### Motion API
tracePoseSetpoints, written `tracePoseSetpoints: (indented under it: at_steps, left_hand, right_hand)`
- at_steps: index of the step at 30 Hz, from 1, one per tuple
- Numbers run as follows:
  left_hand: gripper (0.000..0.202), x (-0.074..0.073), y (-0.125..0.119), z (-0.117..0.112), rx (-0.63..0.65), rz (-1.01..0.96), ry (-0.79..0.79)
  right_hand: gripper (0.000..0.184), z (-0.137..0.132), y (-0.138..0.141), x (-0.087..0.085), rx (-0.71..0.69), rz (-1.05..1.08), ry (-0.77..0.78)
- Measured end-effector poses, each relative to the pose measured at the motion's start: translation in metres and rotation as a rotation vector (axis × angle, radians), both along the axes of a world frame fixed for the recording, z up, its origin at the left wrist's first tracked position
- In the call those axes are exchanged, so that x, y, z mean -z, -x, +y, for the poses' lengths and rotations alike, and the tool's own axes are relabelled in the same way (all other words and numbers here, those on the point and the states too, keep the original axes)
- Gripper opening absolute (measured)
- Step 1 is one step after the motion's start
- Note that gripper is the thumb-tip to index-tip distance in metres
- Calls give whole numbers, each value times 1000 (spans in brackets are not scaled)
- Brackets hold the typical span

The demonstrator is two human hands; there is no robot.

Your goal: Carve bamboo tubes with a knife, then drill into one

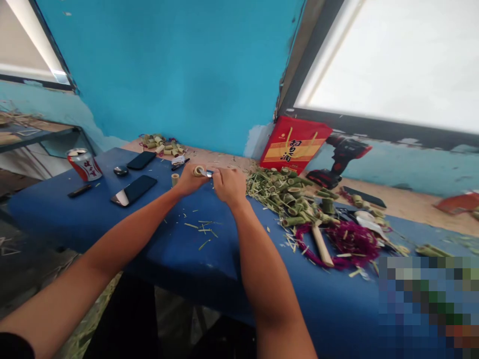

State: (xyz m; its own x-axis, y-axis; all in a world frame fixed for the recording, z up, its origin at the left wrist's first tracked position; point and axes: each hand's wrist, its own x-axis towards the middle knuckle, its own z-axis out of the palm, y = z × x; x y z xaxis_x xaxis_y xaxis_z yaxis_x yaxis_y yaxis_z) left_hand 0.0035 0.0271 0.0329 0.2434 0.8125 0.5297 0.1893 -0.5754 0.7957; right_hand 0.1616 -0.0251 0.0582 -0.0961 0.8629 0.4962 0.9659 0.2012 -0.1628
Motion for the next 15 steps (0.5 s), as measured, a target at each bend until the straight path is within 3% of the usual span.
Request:
tracePoseSetpoints:
  at_steps: [6, 15]
  left_hand:
    - [25, -2, 2, -3, 3, 33, -48]
    - [24, -7, 0, -2, 84, 97, 101]
  right_hand:
    - [51, -5, 10, -1, -42, -62, -3]
    - [48, -2, 4, 4, 46, -48, -17]
